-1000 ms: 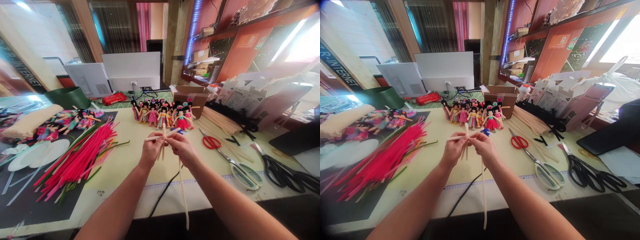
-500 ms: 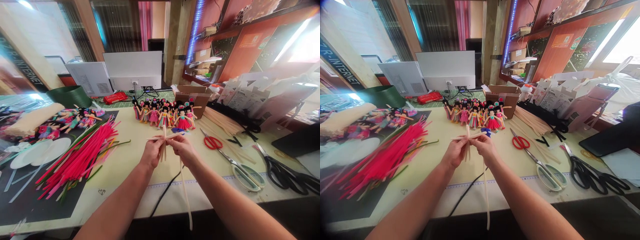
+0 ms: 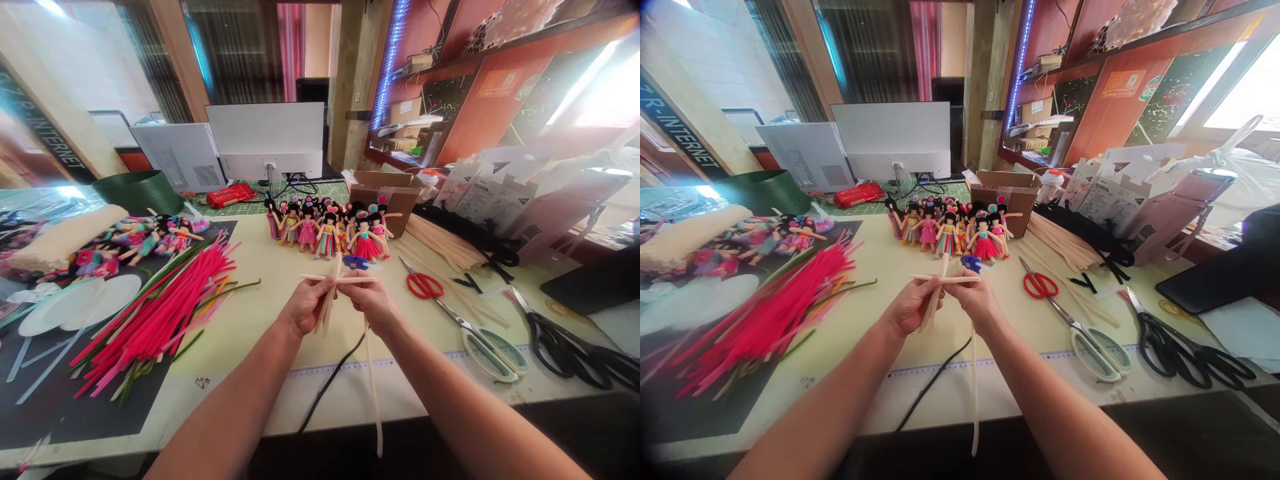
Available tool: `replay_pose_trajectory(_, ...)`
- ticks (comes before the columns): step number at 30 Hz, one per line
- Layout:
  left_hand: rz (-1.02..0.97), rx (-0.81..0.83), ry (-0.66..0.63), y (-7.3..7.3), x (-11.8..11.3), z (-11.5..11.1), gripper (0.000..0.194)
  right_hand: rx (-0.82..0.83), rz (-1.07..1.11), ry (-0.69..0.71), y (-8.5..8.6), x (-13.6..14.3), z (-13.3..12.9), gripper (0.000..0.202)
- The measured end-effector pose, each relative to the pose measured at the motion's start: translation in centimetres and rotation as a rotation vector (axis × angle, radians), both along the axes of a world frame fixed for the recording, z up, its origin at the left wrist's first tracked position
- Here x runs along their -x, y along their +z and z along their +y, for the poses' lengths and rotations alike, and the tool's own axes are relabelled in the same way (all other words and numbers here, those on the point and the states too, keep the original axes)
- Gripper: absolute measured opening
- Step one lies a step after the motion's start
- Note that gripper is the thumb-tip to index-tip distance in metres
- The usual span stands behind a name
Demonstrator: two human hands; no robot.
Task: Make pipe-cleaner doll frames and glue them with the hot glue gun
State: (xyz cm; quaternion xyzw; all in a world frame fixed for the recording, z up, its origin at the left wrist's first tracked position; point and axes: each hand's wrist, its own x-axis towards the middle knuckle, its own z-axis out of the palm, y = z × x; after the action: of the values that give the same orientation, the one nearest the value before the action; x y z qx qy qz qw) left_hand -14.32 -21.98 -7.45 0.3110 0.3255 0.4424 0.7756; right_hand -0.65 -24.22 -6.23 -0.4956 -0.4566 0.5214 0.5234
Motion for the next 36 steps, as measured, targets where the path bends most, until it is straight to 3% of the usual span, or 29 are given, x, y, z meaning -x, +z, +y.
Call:
replay_pose_trajectory(5,-0.024,0.030,-0.063,-0.2,0.0,0.0,0.040,-0.056,0.026,-0.030,0.6,0.6,-0.5,0.026)
replay_pose_trajectory(10,-0.028,0.011,0.041,0.1,-0.4,-0.2,0.043,-0.086,0.026,-0.100,0.5,0.6,-0.1,0.025)
replay_pose_trajectory(13,0.066,-0.137,0.131,0.1,-0.5,-0.3,0.038,-0.148,-0.023,-0.151,-0.2,0.2,0.5,0.023)
replay_pose_trajectory(18,0.416,-0.498,0.236,-0.1,-0.4,-0.6,0.033,-0.275,-0.296,-0.191,-1.2,-0.1,0.6,0.016)
replay_pose_trajectory(25,0.692,-0.664,0.245,-0.2,0.3,-0.8,0.021,-0.382,-0.596,-0.239,-0.8,-0.2,-0.1,0.014)
replay_pose_trajectory(31,0.510,-0.599,0.109,-0.5,0.5,-0.1,0.022,-0.384,-0.660,-0.210,-0.2,-0.5,-0.1,0.016)
replay_pose_trajectory(36,0.303,-0.529,0.001,-0.7,0.6,0.3,0.025,-0.335,-0.565,-0.186,0.1,-0.3,-0.1,0.014)
